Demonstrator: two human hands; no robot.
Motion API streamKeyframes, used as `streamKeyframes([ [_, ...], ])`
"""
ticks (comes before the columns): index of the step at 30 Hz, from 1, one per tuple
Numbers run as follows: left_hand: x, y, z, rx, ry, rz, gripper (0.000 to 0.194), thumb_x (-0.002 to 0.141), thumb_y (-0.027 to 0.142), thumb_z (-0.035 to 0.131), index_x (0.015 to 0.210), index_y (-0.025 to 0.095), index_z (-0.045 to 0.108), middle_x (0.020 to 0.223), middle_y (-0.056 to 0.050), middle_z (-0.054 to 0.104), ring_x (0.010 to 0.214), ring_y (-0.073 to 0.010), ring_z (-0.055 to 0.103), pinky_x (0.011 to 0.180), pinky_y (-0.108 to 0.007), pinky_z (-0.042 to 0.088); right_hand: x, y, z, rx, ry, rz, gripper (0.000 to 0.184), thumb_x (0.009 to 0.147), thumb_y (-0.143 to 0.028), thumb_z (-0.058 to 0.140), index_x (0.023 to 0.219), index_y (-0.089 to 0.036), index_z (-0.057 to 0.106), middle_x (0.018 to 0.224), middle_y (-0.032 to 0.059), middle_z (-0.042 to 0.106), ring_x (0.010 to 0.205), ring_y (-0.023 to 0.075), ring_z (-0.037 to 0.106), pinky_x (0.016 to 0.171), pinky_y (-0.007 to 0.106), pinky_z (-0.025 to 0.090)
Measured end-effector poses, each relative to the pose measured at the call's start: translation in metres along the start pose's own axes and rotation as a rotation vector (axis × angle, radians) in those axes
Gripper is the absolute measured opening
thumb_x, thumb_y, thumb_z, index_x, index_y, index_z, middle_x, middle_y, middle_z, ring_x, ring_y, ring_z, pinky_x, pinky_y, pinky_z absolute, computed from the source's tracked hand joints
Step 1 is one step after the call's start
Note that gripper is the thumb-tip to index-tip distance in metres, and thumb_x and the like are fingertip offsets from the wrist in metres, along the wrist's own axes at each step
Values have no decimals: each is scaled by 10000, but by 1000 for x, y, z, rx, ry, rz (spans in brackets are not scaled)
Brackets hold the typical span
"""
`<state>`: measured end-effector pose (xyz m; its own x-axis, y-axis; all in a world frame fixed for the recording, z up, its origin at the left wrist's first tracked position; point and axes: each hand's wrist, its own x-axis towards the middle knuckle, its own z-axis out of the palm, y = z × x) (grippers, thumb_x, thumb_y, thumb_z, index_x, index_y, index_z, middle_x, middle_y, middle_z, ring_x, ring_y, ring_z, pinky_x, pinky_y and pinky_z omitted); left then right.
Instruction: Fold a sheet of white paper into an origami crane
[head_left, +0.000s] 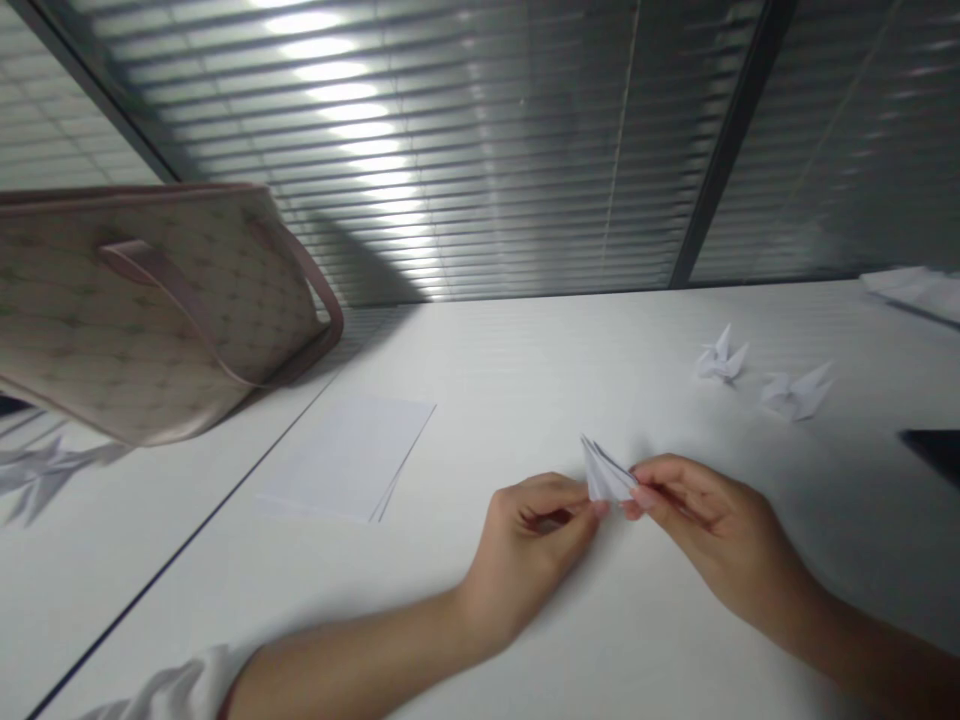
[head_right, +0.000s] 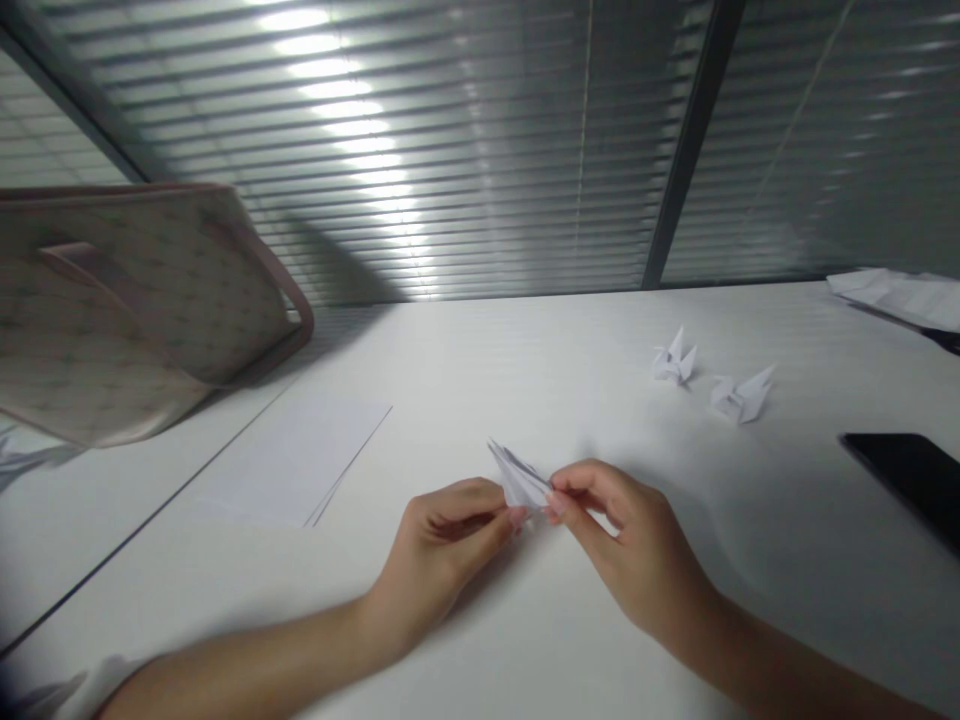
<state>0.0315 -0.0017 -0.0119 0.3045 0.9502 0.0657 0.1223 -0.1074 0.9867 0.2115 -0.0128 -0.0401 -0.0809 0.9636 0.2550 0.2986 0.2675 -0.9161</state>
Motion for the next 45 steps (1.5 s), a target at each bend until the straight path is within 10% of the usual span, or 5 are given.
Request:
streamKeyframes([
  [9, -14, -4, -6, 355, 55, 546, 159, 821, 92, 616, 914, 154, 728, 940, -99, 572, 876, -170, 614, 741, -271, 522, 1, -8, -3, -49, -49, -182, 76, 785, -160, 621, 822, -226, 627, 800, 7, 667, 768, 137, 648, 708, 219, 525],
  [16, -11, -7, -8, 360, 19, 685, 230, 781, 63, 664, 966, 197, 692, 1056, -89, 695, 964, -196, 657, 985, -408, 448, 4, -3, -8, 85, -133, -79, 151, 745, -133, 656, 837, -249, 686, 859, 1, 731, 804, 155, 680, 743, 225, 535],
  [26, -4, 0, 2, -138, 97, -72, 370, 729, 173, 727, 907, 228, 408, 627, 50, 659, 595, -111, 613, 581, -211, 487, 4, -9, 0, 156, -241, 229, 154, 792, -334, 632, 843, -189, 639, 797, 30, 677, 800, 190, 645, 732, 284, 507],
  [33, 2, -2, 5, -231, -34, -183, 362, 673, 124, 740, 898, 194, 465, 585, 68, 602, 534, -71, 529, 528, -177, 419, 8, -9, -5, 101, -187, 158, 276, 758, -379, 672, 586, -173, 607, 608, -12, 556, 610, 127, 525, 571, 247, 413],
  [45, 7, 0, 0, -285, -141, -411, 315, 550, 286, 844, 540, 118, 579, 570, -44, 686, 550, -135, 633, 571, -242, 488, 9, -16, -2, 400, -218, 342, 233, 778, -385, 657, 721, -166, 602, 645, -9, 634, 620, 136, 594, 599, 260, 460],
])
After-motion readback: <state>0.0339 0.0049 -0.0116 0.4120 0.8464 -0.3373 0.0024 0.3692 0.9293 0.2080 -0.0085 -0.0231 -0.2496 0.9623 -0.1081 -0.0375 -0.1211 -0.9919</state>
